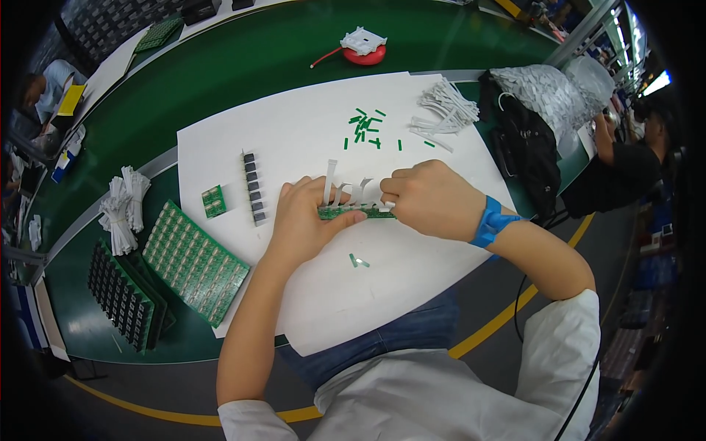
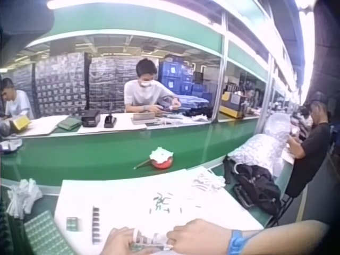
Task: The person assembles electronic components and wire harnesses onto a printed circuit board by hand.
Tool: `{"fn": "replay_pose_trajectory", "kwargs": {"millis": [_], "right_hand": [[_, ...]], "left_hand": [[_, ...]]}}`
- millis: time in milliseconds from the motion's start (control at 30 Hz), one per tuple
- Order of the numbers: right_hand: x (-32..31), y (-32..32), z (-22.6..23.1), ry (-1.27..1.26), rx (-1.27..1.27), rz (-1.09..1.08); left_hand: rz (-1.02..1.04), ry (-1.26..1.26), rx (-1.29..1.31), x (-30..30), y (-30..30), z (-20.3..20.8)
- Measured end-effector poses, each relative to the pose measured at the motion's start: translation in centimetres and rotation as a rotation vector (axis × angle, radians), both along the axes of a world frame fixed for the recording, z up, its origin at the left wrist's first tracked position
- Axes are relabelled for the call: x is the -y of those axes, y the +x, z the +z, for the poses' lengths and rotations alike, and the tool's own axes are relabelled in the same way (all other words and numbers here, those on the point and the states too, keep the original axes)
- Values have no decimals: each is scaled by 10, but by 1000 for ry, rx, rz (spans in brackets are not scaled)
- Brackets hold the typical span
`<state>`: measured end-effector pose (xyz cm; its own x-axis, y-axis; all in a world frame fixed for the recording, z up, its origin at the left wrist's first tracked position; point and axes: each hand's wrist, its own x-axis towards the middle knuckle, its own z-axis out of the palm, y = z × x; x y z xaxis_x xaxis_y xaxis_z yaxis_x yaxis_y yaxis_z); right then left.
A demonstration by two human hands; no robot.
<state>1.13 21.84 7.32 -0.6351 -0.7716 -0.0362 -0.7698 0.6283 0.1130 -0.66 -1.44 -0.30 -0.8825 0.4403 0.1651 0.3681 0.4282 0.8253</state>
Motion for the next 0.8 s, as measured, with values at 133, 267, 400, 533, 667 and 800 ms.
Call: {"fn": "replay_pose_trajectory", "kwargs": {"millis": [133,267,400,533,667,800], "right_hand": [[-2,-9,8,2,130,-47],[4,-14,12,97,220,-138],[2,-19,13,91,250,-106],[0,-23,12,67,306,-106],[-2,-26,14,-36,398,-128],[3,-27,19,-37,387,-139]], "left_hand": [[22,-29,-36,-2,3,8],[-1,-53,2,0,2,5],[7,-37,-23,-2,3,5],[5,-17,-40,-1,2,3],[7,-10,-64,-1,2,1],[8,-8,-63,-1,2,1]]}}
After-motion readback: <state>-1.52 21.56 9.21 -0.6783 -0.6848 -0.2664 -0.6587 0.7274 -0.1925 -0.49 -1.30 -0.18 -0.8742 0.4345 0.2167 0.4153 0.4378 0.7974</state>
